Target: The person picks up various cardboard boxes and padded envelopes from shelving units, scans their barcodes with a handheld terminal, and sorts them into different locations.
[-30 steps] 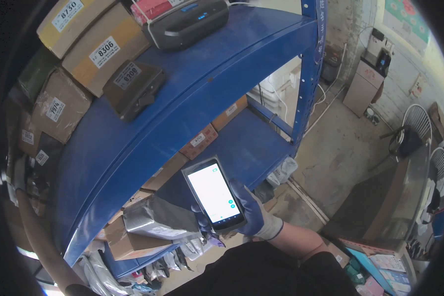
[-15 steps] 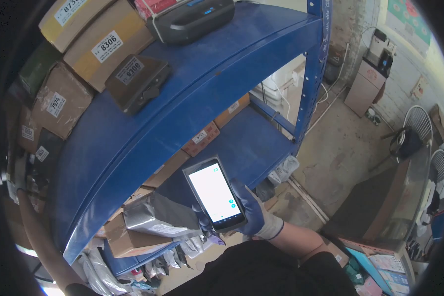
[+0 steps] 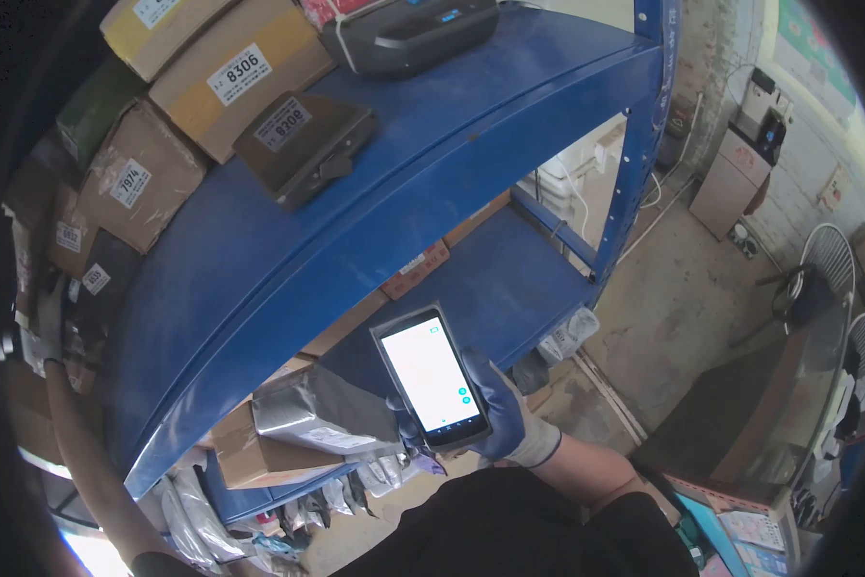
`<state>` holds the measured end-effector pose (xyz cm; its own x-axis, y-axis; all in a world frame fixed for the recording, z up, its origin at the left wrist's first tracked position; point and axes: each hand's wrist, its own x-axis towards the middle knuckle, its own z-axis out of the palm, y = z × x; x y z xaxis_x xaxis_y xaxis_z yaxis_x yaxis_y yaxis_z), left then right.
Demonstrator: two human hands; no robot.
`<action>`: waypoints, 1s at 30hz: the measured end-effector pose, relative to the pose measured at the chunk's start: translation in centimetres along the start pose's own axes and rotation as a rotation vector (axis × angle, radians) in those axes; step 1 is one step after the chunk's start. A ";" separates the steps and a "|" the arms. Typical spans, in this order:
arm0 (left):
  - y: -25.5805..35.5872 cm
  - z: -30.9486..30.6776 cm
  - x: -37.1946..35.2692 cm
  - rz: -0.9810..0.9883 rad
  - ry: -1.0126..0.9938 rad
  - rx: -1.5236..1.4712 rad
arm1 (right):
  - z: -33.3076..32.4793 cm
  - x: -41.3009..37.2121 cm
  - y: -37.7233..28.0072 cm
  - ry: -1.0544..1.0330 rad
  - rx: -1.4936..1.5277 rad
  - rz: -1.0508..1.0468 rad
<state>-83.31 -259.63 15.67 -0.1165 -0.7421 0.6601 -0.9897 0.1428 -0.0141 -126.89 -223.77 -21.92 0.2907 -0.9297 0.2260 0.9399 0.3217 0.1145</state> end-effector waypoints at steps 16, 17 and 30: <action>-2.8 4.7 -0.8 0.211 0.339 0.396 | -1.3 -0.7 0.8 0.133 -0.194 -0.105; -5.6 4.5 -1.3 0.284 0.370 0.535 | -1.5 -0.4 0.9 0.154 -0.222 -0.080; 4.4 1.0 -2.7 -0.297 0.291 -0.633 | 0.2 0.5 0.6 0.055 -0.153 -0.019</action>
<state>-87.46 -257.65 13.01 0.2609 -0.6173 0.7422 -0.7290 0.3779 0.5707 -126.18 -224.00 -21.52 0.2780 -0.9451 0.1716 0.9604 0.2768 -0.0313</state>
